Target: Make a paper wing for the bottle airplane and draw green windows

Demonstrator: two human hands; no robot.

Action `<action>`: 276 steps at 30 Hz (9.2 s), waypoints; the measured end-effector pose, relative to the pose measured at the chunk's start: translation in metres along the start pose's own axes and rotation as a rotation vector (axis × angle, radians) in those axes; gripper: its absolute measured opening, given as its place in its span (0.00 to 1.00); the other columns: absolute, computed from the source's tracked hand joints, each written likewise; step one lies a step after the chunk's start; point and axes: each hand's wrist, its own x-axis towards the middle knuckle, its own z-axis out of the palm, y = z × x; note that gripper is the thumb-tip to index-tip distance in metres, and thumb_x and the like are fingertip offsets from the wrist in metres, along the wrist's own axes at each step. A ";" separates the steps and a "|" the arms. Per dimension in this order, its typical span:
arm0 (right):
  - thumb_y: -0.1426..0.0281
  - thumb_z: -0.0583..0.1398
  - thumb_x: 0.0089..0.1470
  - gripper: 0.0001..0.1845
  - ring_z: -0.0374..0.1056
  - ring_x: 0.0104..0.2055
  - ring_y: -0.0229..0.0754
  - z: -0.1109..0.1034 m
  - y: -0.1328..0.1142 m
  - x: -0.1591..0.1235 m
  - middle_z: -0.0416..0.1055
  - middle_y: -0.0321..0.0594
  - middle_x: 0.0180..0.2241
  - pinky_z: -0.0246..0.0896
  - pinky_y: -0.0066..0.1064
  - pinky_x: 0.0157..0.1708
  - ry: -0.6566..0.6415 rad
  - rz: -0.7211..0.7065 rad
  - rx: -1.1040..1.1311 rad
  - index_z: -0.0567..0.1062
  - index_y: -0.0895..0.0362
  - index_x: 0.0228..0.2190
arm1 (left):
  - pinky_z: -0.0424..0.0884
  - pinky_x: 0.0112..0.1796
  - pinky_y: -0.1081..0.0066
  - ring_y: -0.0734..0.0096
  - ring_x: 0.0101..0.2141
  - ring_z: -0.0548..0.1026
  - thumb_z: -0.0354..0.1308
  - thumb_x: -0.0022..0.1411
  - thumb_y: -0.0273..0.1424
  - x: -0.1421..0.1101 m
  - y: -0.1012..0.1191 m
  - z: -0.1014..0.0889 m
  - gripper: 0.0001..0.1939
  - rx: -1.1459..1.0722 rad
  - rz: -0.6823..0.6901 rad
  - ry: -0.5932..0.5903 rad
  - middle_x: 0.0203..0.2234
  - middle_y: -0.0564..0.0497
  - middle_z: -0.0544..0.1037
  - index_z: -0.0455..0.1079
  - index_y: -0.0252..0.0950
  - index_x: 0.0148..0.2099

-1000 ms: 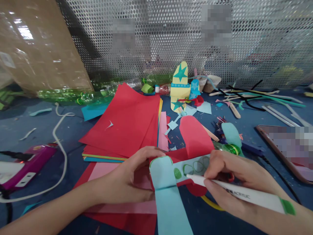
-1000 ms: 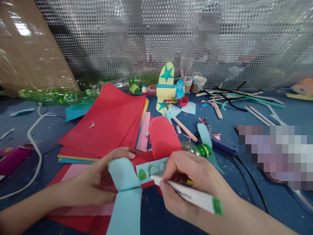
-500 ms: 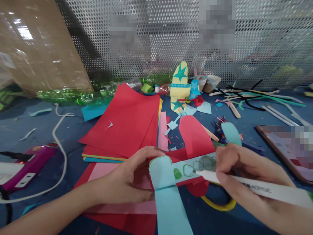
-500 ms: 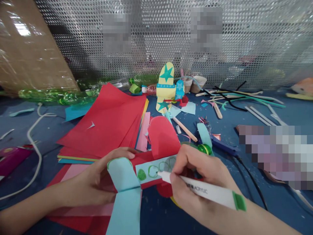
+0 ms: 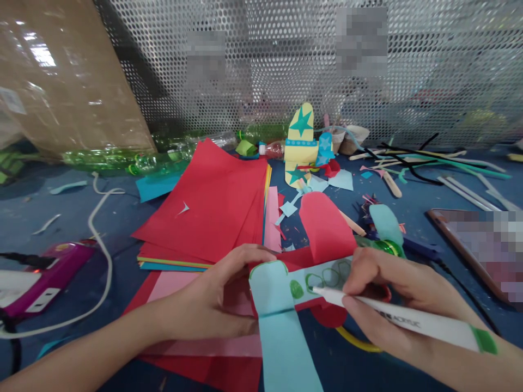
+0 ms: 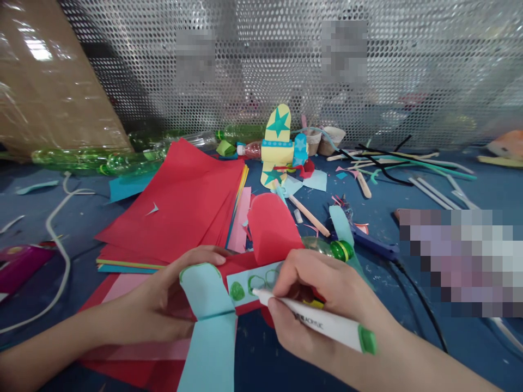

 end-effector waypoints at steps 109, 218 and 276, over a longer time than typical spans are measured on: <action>0.77 0.56 0.55 0.10 0.61 0.18 0.35 -0.007 0.003 -0.008 0.65 0.28 0.20 0.57 0.25 0.17 0.017 0.096 -0.026 0.66 0.50 0.26 | 0.74 0.50 0.65 0.60 0.50 0.76 0.68 0.54 0.23 0.001 0.004 0.001 0.33 -0.066 -0.022 -0.009 0.50 0.49 0.73 0.62 0.46 0.59; 0.74 0.61 0.56 0.07 0.64 0.21 0.32 -0.006 0.002 -0.006 0.69 0.27 0.24 0.59 0.21 0.19 0.013 0.040 0.014 0.70 0.50 0.29 | 0.73 0.50 0.64 0.59 0.51 0.74 0.68 0.54 0.26 0.002 0.004 0.002 0.32 -0.040 -0.057 -0.002 0.51 0.52 0.73 0.63 0.50 0.58; 0.74 0.62 0.55 0.08 0.65 0.21 0.33 -0.009 -0.003 -0.001 0.68 0.28 0.21 0.59 0.24 0.19 -0.014 0.000 -0.031 0.71 0.51 0.27 | 0.73 0.50 0.64 0.59 0.50 0.75 0.69 0.53 0.24 0.000 0.004 0.003 0.31 -0.065 -0.064 0.026 0.50 0.48 0.74 0.65 0.43 0.57</action>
